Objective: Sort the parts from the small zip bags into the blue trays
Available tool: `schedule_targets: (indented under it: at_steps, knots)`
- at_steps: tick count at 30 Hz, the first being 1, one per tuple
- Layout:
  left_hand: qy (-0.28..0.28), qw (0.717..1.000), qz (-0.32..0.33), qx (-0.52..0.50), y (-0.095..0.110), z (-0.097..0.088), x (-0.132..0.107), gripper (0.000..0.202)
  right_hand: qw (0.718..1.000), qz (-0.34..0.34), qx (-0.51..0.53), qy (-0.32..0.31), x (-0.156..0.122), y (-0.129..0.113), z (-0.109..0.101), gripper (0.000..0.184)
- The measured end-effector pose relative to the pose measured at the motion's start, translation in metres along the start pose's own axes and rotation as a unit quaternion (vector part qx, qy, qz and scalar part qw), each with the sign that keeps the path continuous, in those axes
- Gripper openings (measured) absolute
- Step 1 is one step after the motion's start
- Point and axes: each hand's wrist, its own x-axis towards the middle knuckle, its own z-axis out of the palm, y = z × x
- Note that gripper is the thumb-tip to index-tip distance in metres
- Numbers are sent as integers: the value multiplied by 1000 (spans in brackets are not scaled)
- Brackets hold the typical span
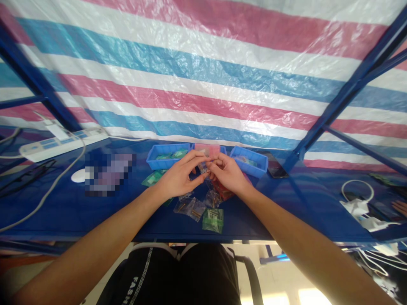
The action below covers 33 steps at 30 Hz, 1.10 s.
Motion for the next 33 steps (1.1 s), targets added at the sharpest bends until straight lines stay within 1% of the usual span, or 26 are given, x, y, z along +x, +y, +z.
schedule_targets:
  at_steps: [4, 11, 16, 19, 21, 23, 26, 29, 31, 33]
  knots:
    - [0, 1000, -4, 4, 0, 0, 0, 46, 1000, 7, -7, 4, 0, -1, 0, 36]
    - [15, 1000, 6, -1, 0, 0, 0, 47, 1000, -3, -8, 1, 0, -2, 0, 35]
    - [38, 999, 3, -7, 3, 1, 2, 51, 1000, -6, 8, 1, 0, -5, 1, 44]
    - [40, 999, 1, -7, 4, 2, 3, 53, 1000, -4, 12, -5, 0, -7, 1, 46]
    - [37, 999, 5, -5, 4, 1, 3, 56, 1000, -2, 24, 1, 0, -8, 1, 47]
    - [48, 999, 14, 0, 3, 0, 4, 57, 999, 2, 44, 15, 0, -9, 1, 50]
    - [79, 996, 33, 11, 1, -1, 5, 44, 996, 14, 75, 36, 1, -9, 1, 53]
    - [83, 995, 54, 18, -3, -1, 5, 26, 993, 28, 99, 55, 4, -7, -1, 46]
    - [82, 994, 66, 20, -5, 0, 5, 21, 992, 39, 108, 58, 5, -6, -2, 45]
    - [86, 994, 69, 22, -6, 0, 5, 20, 991, 48, 113, 48, 5, -6, -3, 50]
